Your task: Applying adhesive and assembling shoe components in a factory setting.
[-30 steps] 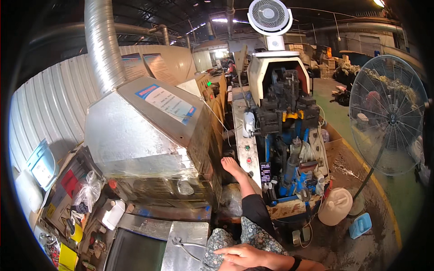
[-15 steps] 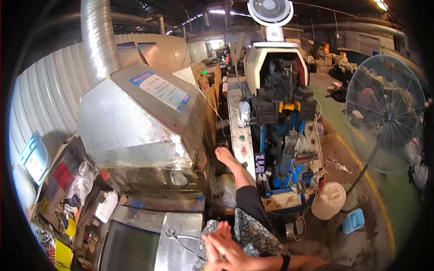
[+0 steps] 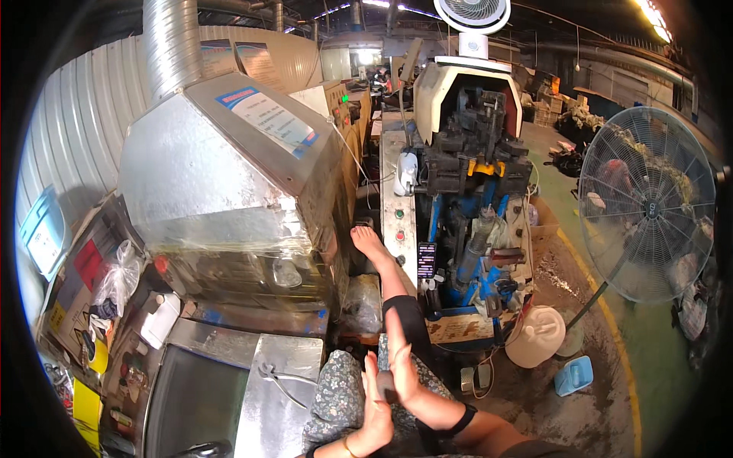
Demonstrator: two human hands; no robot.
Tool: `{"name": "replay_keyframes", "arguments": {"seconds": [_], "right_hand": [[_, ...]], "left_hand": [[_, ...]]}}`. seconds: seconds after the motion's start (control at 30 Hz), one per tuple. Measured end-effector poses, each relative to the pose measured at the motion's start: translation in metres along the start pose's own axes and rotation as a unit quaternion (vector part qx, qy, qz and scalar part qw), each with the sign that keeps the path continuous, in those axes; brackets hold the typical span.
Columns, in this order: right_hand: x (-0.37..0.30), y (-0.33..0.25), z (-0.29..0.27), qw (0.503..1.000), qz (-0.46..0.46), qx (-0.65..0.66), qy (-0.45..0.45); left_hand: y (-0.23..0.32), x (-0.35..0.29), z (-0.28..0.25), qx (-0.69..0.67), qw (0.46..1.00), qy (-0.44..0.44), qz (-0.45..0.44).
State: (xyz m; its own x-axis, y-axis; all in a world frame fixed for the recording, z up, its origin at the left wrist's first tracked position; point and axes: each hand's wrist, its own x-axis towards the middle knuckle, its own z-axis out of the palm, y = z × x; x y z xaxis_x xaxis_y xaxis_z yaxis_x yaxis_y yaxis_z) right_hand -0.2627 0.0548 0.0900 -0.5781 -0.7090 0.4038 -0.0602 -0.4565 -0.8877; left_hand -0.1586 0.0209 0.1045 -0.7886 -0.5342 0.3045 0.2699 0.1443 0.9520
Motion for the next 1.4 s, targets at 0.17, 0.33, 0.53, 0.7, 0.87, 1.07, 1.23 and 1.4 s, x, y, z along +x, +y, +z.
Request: {"name": "replay_keyframes", "arguments": {"seconds": [0.17,0.33,0.53,0.7,0.87,1.07,1.23,1.4], "right_hand": [[-0.075,0.005,0.017,0.993,-0.003,-0.036,-0.113],[-0.017,-0.009,-0.023,0.997,-0.040,-0.018,-0.061],[-0.067,-0.024,-0.003,0.972,-0.109,-0.163,-0.132],[-0.014,-0.032,-0.023,0.996,-0.071,-0.026,-0.043],[-0.069,-0.013,-0.006,0.971,-0.165,-0.161,-0.067],[-0.043,-0.014,-0.029,0.982,0.093,0.022,0.165],[-0.046,-0.007,-0.054,0.974,0.080,0.191,0.094],[-0.041,-0.016,-0.043,0.963,0.087,0.254,0.026]], "left_hand": [[0.018,0.017,-0.002,-0.042,0.997,0.068,-0.002],[0.024,0.019,0.002,-0.025,0.998,0.055,0.010],[0.026,0.017,0.008,0.000,0.998,0.042,0.038],[0.025,0.018,0.013,0.026,0.998,0.032,0.053],[0.016,0.024,0.022,0.014,0.994,0.059,0.090],[-0.040,0.005,0.042,-0.192,0.980,0.054,-0.017],[-0.080,-0.023,0.031,-0.088,0.996,-0.024,-0.020],[-0.101,-0.037,0.016,-0.124,0.985,-0.061,-0.103]]}}
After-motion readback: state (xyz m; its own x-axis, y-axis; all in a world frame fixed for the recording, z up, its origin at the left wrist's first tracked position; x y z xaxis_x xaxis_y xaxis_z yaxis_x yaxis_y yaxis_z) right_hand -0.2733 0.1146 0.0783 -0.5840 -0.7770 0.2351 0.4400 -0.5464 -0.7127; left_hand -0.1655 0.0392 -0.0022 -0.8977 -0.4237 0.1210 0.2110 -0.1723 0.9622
